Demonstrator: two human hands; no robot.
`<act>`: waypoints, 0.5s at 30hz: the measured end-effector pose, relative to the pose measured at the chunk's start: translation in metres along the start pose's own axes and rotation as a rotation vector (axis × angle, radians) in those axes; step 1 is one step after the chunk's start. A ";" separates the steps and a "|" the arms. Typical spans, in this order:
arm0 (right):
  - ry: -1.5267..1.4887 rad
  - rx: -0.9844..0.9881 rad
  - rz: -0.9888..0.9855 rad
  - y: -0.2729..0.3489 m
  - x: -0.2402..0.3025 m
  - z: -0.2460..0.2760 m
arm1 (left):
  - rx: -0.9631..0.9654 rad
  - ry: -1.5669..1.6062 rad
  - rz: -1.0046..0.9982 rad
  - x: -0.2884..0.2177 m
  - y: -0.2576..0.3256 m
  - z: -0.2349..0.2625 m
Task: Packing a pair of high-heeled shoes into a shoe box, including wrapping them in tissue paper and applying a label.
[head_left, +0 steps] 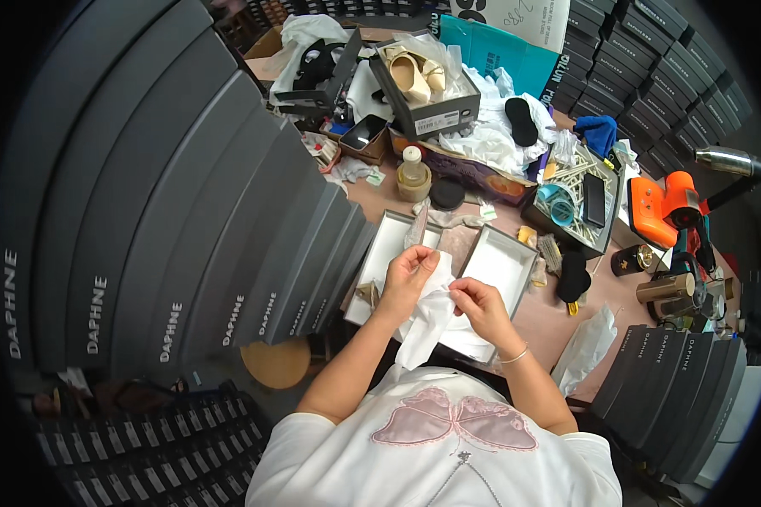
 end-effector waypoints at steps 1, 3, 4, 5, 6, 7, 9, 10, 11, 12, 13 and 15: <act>0.097 -0.029 0.023 0.010 0.005 0.010 | 0.024 0.040 0.042 0.007 0.004 -0.007; 0.119 -0.172 0.076 0.030 0.011 0.036 | 0.013 -0.025 -0.009 0.004 0.021 -0.017; 0.200 -0.153 0.072 0.039 0.011 0.047 | -0.018 -0.126 -0.107 -0.016 0.034 -0.030; 0.281 -0.141 0.063 0.048 0.008 0.058 | -0.044 -0.224 -0.201 -0.039 0.047 -0.043; 0.336 -0.115 0.044 0.057 0.005 0.061 | 0.026 -0.302 -0.326 -0.077 0.064 -0.066; 0.397 -0.092 0.014 0.068 0.001 0.060 | 0.096 -0.367 -0.453 -0.120 0.087 -0.089; 0.362 -0.011 0.012 0.080 -0.009 0.052 | 0.215 -0.326 -0.763 -0.192 0.141 -0.130; 0.292 0.038 -0.023 0.082 -0.018 0.047 | 0.346 -0.177 -0.919 -0.218 0.162 -0.153; 0.297 0.060 -0.043 0.082 -0.023 0.039 | 0.369 -0.151 -0.980 -0.240 0.181 -0.172; 0.257 0.091 -0.029 0.079 -0.022 0.030 | 0.391 -0.187 -0.934 -0.255 0.194 -0.186; 0.231 0.074 -0.030 0.085 -0.026 0.037 | 0.460 -0.184 -0.890 -0.260 0.200 -0.194; 0.161 0.063 -0.034 0.094 -0.023 0.034 | 0.479 -0.156 -0.648 -0.274 0.220 -0.206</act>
Point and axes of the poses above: each hand's wrist, its own y-axis away from the middle knuckle, its own z-axis out of the back of the hand, x = y × z, the point moved 8 cm from there along -y, towards the middle knuckle, and after that the axes turned 14 degrees about x, right-handed, at the moved point
